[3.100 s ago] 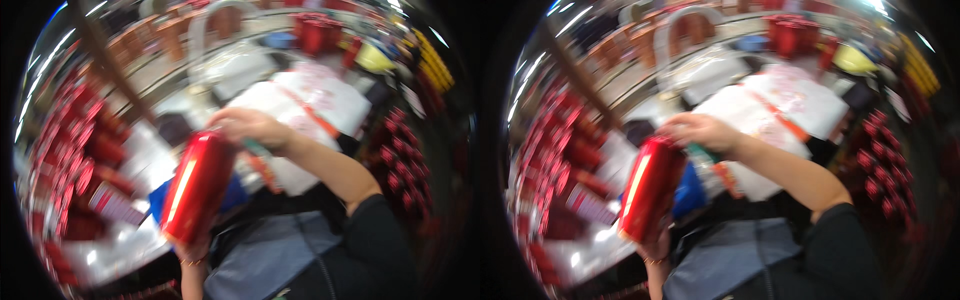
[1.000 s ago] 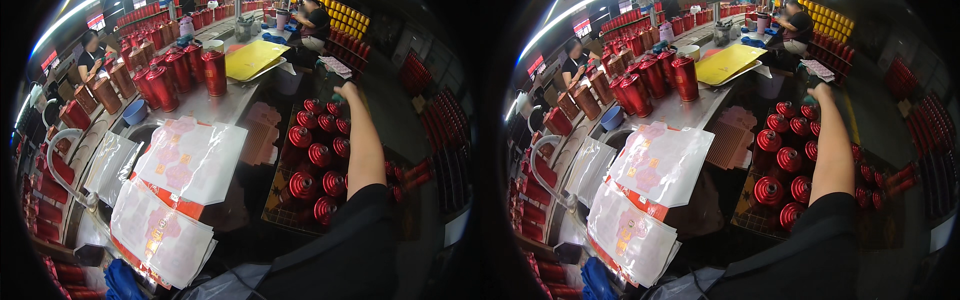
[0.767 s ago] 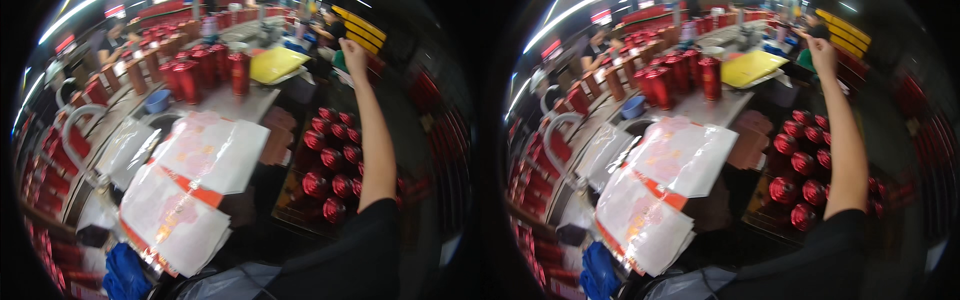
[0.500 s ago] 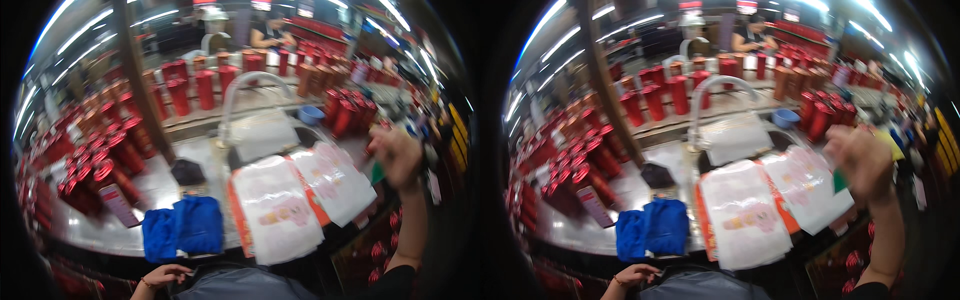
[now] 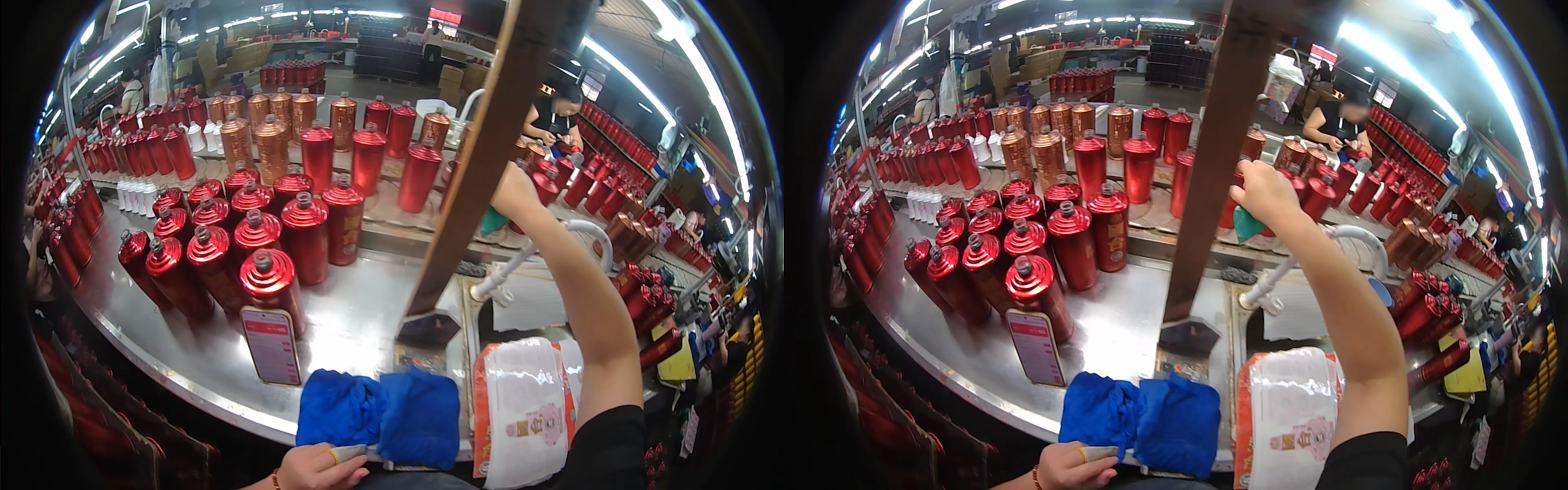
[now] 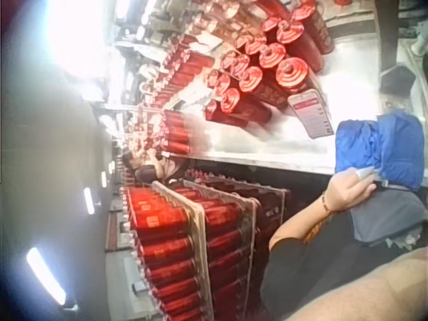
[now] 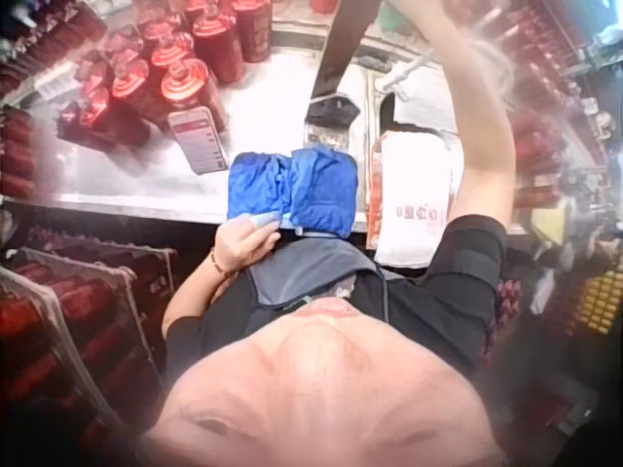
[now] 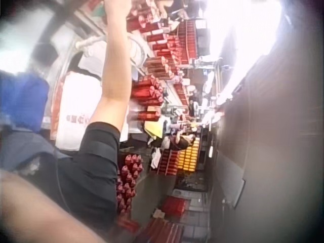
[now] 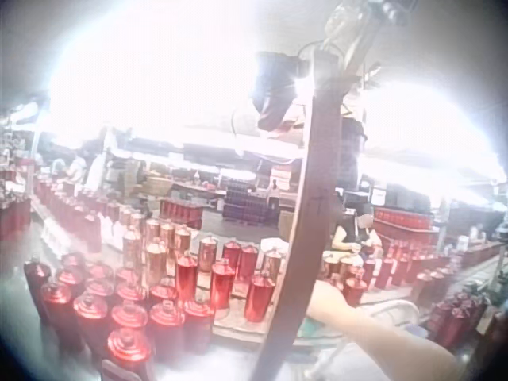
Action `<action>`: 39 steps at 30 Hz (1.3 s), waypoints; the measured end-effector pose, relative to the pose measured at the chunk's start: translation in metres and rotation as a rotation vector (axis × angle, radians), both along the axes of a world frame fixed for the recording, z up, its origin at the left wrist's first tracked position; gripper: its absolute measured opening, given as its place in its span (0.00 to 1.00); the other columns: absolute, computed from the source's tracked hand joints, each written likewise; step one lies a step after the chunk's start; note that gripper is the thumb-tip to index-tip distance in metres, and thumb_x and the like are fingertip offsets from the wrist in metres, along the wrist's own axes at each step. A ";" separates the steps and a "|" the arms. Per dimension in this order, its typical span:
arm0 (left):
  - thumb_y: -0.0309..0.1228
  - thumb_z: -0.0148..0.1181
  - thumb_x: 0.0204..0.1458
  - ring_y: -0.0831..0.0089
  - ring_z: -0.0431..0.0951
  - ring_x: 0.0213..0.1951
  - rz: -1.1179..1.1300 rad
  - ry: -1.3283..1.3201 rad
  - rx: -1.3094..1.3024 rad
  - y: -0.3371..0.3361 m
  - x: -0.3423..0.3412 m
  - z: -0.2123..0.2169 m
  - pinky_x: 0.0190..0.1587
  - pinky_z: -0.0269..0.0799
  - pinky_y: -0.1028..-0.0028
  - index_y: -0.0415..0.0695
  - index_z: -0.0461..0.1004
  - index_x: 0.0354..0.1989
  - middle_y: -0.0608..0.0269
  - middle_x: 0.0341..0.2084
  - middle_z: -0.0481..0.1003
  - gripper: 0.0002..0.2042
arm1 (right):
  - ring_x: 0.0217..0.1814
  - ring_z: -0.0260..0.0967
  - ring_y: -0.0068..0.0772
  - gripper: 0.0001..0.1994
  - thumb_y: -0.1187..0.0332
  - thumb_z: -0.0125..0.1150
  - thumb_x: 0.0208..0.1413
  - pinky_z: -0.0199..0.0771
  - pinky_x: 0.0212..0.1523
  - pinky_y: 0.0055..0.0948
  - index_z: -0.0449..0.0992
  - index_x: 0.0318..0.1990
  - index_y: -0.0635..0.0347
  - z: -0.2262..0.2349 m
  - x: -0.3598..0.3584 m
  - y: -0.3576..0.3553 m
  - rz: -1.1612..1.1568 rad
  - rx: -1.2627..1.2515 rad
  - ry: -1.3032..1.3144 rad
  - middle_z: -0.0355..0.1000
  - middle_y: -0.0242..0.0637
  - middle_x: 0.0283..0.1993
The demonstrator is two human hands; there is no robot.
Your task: The person wipes the surface of red cylindrical cans with a green sponge and a blue cloth. They rotate each can to clean different sides and place the cleaned cans on a nearby tray. The workspace contains many similar red cans and packaging materials.
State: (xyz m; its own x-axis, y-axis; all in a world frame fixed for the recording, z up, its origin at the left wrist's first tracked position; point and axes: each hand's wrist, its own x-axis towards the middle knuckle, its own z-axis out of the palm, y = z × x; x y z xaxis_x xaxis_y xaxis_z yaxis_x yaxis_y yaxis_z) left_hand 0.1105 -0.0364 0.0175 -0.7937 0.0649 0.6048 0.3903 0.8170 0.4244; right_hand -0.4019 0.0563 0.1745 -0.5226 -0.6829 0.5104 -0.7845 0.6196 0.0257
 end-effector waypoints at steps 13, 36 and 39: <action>0.26 0.70 0.51 0.53 0.82 0.46 0.090 0.083 0.106 -0.029 -0.023 -0.031 0.49 0.80 0.61 0.37 0.83 0.48 0.49 0.49 0.81 0.15 | 0.52 0.79 0.62 0.24 0.51 0.59 0.64 0.77 0.54 0.55 0.75 0.53 0.66 -0.078 -0.241 -0.003 -0.517 -0.028 0.014 0.80 0.59 0.48; 0.47 0.63 0.62 0.69 0.52 0.76 -1.030 -0.630 1.569 0.040 -0.136 0.044 0.76 0.47 0.65 0.43 0.36 0.80 0.57 0.78 0.48 0.49 | 0.44 0.77 0.33 0.10 0.74 0.64 0.59 0.76 0.47 0.29 0.79 0.48 0.60 0.032 0.217 0.111 0.741 0.067 -1.166 0.78 0.37 0.44; 0.45 0.61 0.65 0.72 0.62 0.70 -0.755 -0.655 1.742 0.035 -0.129 0.036 0.72 0.57 0.67 0.42 0.41 0.79 0.58 0.71 0.60 0.43 | 0.40 0.73 0.23 0.15 0.72 0.60 0.65 0.74 0.45 0.25 0.75 0.58 0.59 -0.014 0.211 0.106 0.434 -0.075 -1.432 0.77 0.31 0.40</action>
